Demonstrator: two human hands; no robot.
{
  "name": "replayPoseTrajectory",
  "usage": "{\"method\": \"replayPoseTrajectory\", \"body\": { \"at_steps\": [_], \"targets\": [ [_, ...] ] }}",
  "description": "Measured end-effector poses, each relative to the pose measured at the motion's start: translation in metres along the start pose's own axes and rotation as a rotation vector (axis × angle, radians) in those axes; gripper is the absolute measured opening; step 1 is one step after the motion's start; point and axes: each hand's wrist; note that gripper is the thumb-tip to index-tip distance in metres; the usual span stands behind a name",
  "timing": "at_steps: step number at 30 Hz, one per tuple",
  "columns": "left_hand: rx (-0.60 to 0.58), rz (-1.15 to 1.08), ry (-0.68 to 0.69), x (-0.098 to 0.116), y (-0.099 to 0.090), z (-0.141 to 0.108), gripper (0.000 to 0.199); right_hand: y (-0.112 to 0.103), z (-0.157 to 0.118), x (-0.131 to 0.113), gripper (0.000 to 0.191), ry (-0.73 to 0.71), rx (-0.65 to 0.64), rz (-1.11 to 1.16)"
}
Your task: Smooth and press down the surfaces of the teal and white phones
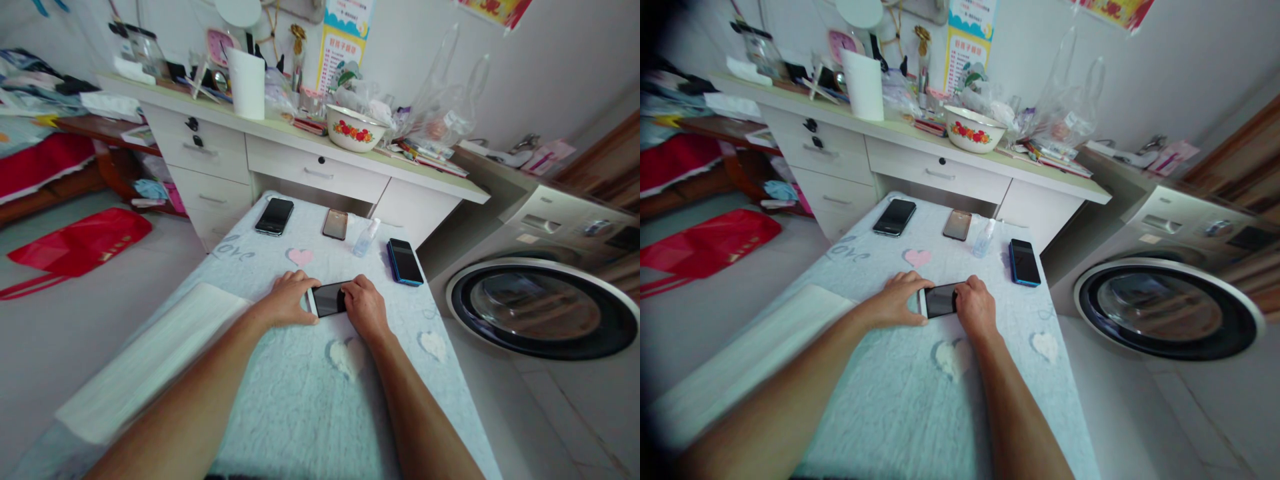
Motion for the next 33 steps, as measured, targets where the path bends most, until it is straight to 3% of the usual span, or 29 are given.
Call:
{"method": "replayPoseTrajectory", "body": {
  "at_steps": [15,33],
  "targets": [
    [-0.005,-0.003,0.017,-0.002,0.001,-0.001,0.073,-0.003,-0.001,0.015,0.025,0.186,0.044,-0.105],
    [-0.015,0.01,-0.004,0.001,-0.002,-0.001,0.072,-0.003,-0.001,0.001,0.025,0.058,-0.02,-0.026]
  ]
}}
Point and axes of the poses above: each hand's wrist, its own z-axis towards the middle knuckle, its own y-axis out of the palm, x = y × z, and after that the axes turned 1 degree about z, right-handed
